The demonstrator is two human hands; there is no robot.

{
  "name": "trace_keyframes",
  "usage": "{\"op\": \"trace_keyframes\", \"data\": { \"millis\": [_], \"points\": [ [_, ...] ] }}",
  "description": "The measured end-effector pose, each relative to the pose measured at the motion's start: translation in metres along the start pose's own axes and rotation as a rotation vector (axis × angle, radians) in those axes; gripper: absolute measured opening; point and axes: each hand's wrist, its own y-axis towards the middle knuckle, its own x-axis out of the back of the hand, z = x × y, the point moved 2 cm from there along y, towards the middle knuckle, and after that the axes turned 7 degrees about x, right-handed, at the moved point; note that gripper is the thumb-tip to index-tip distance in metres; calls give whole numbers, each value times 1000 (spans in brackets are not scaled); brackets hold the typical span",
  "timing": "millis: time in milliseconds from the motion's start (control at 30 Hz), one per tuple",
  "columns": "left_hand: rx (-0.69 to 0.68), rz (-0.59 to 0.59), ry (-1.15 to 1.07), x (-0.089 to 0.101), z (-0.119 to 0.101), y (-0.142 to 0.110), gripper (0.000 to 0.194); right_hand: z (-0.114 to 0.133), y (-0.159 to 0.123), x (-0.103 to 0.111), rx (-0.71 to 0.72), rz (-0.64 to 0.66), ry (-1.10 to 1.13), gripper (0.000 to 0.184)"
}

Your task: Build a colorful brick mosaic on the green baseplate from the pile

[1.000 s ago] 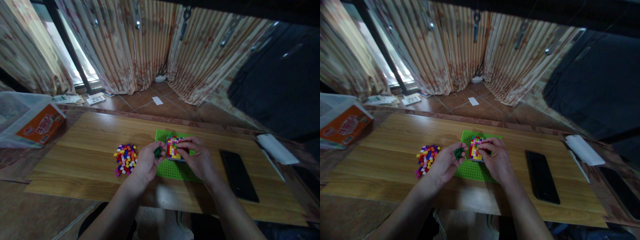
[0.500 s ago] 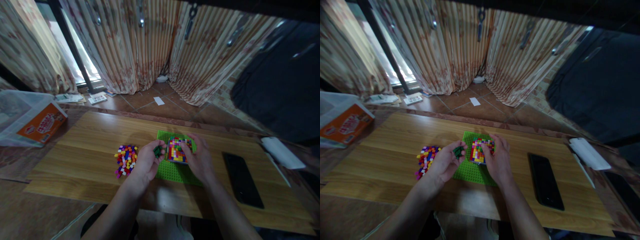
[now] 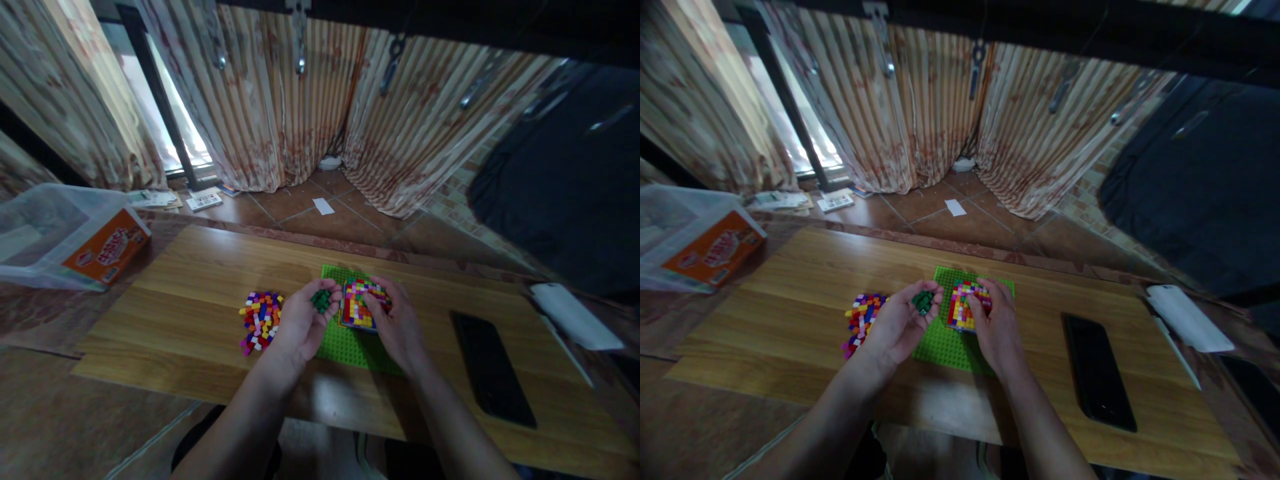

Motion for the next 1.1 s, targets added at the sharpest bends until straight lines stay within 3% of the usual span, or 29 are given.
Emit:
{"op": "trace_keyframes", "data": {
  "millis": [200, 367, 800, 1100],
  "points": [
    [55, 96, 6, -5, 2, -6, 20, 18, -3, 11, 226, -129, -93, 26],
    [82, 143, -13, -5, 2, -6, 21, 44, -5, 7, 408, -4, -95, 22],
    [152, 144, -1, -4, 6, -5, 20, 52, -6, -10, 408, 128, -161, 26],
    [123, 134, 49, -1, 4, -6, 14, 54, -2, -4, 343, 82, -25, 14]
  ]
}}
